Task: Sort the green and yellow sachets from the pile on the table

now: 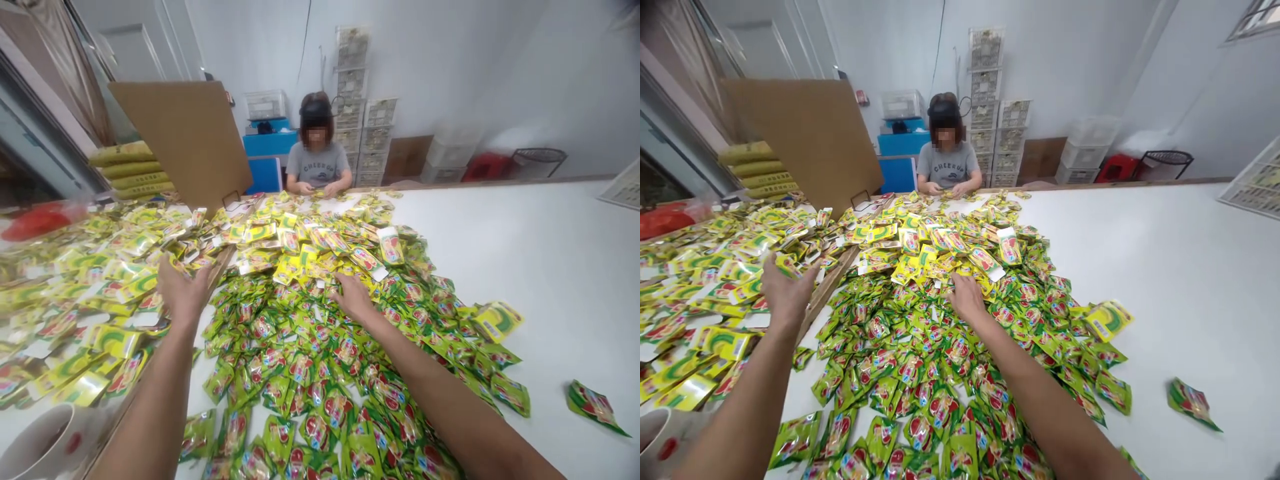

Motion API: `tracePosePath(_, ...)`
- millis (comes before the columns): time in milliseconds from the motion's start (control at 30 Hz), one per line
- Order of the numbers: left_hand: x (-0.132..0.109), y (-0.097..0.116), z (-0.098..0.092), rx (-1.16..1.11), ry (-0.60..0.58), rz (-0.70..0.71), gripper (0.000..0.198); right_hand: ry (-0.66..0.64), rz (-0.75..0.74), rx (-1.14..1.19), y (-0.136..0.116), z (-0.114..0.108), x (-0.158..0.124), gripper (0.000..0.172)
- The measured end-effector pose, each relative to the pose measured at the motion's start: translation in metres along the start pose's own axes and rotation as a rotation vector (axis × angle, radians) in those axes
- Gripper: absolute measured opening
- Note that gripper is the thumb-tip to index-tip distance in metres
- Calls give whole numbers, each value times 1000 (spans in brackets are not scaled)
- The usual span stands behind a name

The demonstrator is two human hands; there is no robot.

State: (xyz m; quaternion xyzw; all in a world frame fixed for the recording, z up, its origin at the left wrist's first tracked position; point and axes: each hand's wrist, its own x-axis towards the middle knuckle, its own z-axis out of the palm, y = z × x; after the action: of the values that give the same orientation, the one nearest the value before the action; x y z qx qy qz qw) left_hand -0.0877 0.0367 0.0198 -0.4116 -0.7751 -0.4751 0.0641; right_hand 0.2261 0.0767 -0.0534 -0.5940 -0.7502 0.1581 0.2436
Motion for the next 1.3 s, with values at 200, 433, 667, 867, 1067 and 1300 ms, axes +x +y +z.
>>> tracePosePath(200, -51, 37, 51, 78, -462, 134, 31, -157, -55, -104, 4, 13, -21, 13)
tracePosePath(433, -91, 95, 123, 153, -626, 226, 42, -77, -49, -15, 10, -3, -77, 19)
tracePosePath(667, -111, 107, 147, -6, -822, 215, 22, -10, 235, 321, 18, -23, -111, 29)
tracePosePath(867, -147, 72, 106, -295, -971, 95, 19, 13, 361, 743, 21, -34, -116, 39)
tracePosePath(1067, -190, 58, 65, -688, -1158, -258, 35, -22, 366, 994, 10, -36, -112, 46)
tracePosePath(1300, -219, 69, 43, -916, -1081, -493, 38, -31, 433, 1134, 1, -20, -122, 33)
